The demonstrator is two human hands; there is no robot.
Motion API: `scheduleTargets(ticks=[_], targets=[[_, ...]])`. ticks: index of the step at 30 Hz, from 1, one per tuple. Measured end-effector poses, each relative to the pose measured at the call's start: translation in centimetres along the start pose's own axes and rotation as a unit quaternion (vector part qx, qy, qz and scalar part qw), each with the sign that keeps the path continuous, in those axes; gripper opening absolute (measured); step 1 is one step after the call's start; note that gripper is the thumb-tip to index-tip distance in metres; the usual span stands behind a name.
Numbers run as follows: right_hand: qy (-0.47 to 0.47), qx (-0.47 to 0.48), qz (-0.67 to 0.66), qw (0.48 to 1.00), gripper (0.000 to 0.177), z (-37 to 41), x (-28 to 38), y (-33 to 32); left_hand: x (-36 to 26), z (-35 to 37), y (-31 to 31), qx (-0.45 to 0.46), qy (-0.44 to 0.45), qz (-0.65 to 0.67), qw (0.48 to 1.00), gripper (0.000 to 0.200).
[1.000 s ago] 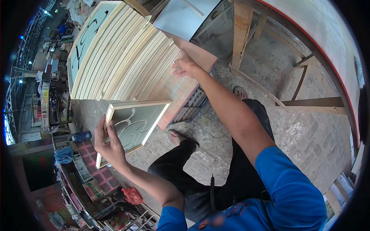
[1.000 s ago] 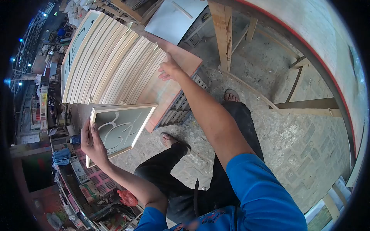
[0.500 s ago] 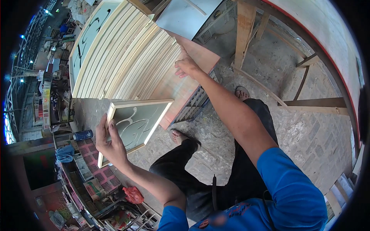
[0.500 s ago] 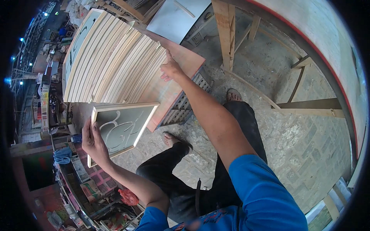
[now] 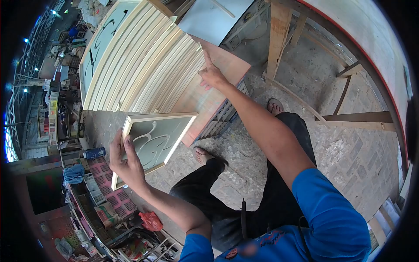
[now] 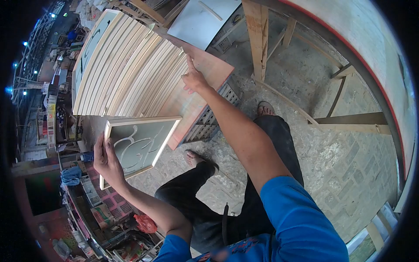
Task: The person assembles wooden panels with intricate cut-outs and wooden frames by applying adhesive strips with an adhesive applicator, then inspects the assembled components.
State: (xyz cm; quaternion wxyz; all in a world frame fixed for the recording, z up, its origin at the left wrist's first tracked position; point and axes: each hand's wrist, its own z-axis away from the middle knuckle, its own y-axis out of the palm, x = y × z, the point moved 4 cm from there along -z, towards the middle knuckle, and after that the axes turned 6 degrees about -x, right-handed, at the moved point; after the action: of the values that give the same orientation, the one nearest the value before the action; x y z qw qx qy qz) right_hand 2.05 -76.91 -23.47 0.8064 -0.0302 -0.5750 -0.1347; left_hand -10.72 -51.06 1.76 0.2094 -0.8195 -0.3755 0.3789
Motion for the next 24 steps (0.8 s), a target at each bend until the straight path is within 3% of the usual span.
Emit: scheduleTargets(ticks=[19, 24], targets=[[-0.043, -0.041, 0.031, 0.998, 0.084, -0.8, 0.7, -0.6, -0.3, -0.1, -0.2, -0.004, 0.000, -0.012, 1.000, 0.026], [-0.097, -0.089, 0.017, 0.991, 0.084, -1.1, 1.0, -0.6, 0.0, 0.0, -0.2, 0.000, -0.012, -0.009, 1.000, 0.026]])
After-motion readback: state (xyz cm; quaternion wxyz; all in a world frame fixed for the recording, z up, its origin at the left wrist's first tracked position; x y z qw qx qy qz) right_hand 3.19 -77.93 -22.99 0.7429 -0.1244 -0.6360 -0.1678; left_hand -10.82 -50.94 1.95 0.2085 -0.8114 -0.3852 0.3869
